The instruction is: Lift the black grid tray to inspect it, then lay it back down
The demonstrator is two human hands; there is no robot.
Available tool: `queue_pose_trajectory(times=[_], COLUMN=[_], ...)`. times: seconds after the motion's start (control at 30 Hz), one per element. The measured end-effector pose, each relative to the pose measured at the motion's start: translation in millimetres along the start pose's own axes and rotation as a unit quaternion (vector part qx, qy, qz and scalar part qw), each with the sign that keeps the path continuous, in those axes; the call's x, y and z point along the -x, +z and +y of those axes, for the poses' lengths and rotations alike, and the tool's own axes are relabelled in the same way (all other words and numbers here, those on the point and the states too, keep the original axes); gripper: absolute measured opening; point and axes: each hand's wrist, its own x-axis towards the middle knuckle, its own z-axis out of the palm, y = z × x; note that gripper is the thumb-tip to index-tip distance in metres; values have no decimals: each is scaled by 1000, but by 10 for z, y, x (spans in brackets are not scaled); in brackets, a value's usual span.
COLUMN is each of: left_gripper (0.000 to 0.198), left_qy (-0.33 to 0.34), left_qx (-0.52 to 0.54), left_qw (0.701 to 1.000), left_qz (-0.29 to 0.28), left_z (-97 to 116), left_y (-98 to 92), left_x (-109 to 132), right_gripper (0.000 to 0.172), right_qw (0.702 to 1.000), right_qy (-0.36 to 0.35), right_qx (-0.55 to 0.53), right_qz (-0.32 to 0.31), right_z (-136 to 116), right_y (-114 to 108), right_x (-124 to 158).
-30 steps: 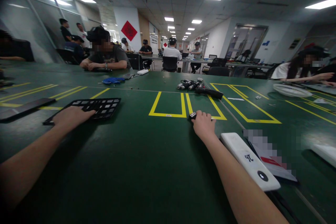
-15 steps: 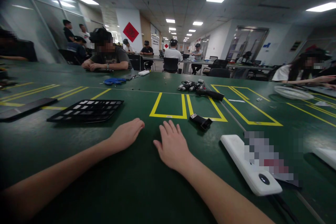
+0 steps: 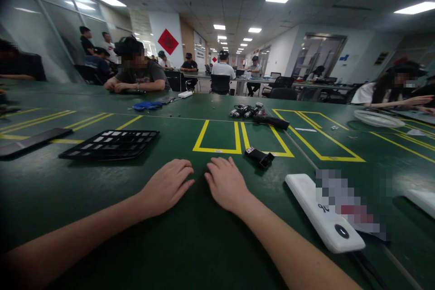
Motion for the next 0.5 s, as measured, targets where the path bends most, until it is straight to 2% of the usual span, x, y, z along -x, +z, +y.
queue_pose_trajectory(times=[0.07, 0.13, 0.2, 0.3, 0.37, 0.5], left_gripper=[36, 45, 48, 40, 35, 36], left_qy=[37, 59, 65, 63, 38, -78], left_qx=[53, 89, 106, 111, 87, -18], left_qw=[997, 992, 989, 989, 994, 997], left_qz=[-32, -63, -80, -71, -48, -8], left_z=[132, 224, 266, 231, 140, -139], left_y=[-6, -1, 5, 10, 13, 31], left_x=[80, 143, 171, 137, 71, -91], right_gripper=[38, 39, 41, 38, 35, 35], right_qw=[994, 973, 951, 937, 939, 941], right_qy=[64, 144, 211, 266, 275, 265], right_qx=[64, 140, 193, 211, 199, 196], right_qz=[68, 111, 119, 81, 58, 69], right_z=[234, 488, 701, 878, 914, 912], right_y=[-45, -54, -29, 30, 59, 70], right_x=[-57, -93, -102, -91, -86, -93])
